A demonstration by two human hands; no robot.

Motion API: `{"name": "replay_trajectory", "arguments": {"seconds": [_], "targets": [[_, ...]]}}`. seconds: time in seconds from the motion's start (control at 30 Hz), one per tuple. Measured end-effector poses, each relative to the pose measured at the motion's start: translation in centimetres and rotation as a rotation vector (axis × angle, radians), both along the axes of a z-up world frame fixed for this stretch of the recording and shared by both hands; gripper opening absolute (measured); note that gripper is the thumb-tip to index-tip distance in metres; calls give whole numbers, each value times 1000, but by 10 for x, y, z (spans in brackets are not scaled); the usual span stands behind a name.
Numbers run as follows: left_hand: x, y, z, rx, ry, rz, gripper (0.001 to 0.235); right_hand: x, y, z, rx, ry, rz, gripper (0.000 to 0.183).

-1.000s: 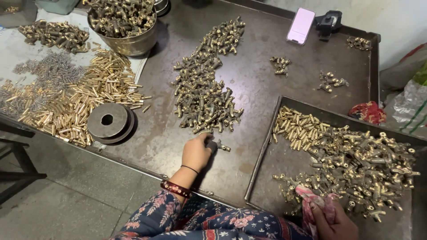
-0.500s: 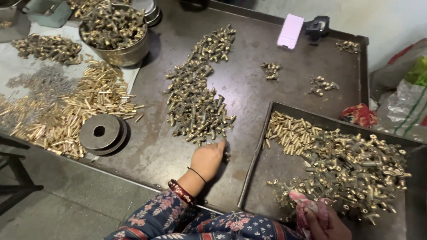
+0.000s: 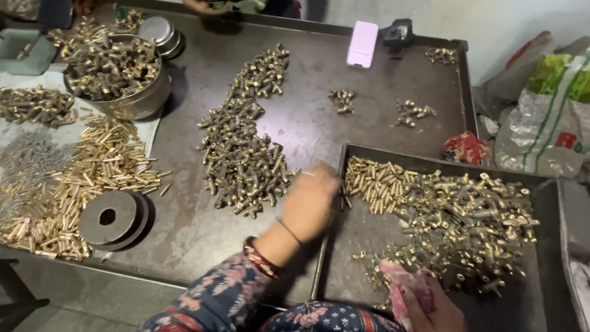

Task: Sorting and wiping small brass pipe fittings on a metal workbench.

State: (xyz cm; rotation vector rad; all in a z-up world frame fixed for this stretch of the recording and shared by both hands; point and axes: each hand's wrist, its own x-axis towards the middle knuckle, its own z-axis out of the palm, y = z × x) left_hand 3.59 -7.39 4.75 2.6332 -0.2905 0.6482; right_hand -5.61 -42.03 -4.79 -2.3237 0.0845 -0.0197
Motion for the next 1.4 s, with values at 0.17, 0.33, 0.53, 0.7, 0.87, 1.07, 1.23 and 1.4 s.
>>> {"name": "replay_trajectory", "arguments": {"seconds": [0.17,0.33,0.53,0.7,0.87,1.07,1.23,1.4], "targets": [[-9,-84,-43,151,460,-452,15,-3,-29,-31,72,146,-4,54],[-19,-102,-124,240,472,-461,16,-4,-43,-70,637,-316,120,29],[-24,-63,-31,-165,548,-259,27,-2,-25,20,498,220,-190,34],[-39,-22,-22,-736,580,-125,37,-3,-36,67,367,341,332,31],[-68,-16,-6,-1304,578,-131,33,-23,11,106,473,485,908,34],[-97,-17,4,-1542,608,-121,26,-42,26,110,952,882,819,59],[-111,-22,14,-1479,622,-239,24,-38,21,89,1150,427,917,58],[-123,-21,47,-1416,692,-367,24,-13,33,116,932,492,337,30]]}}
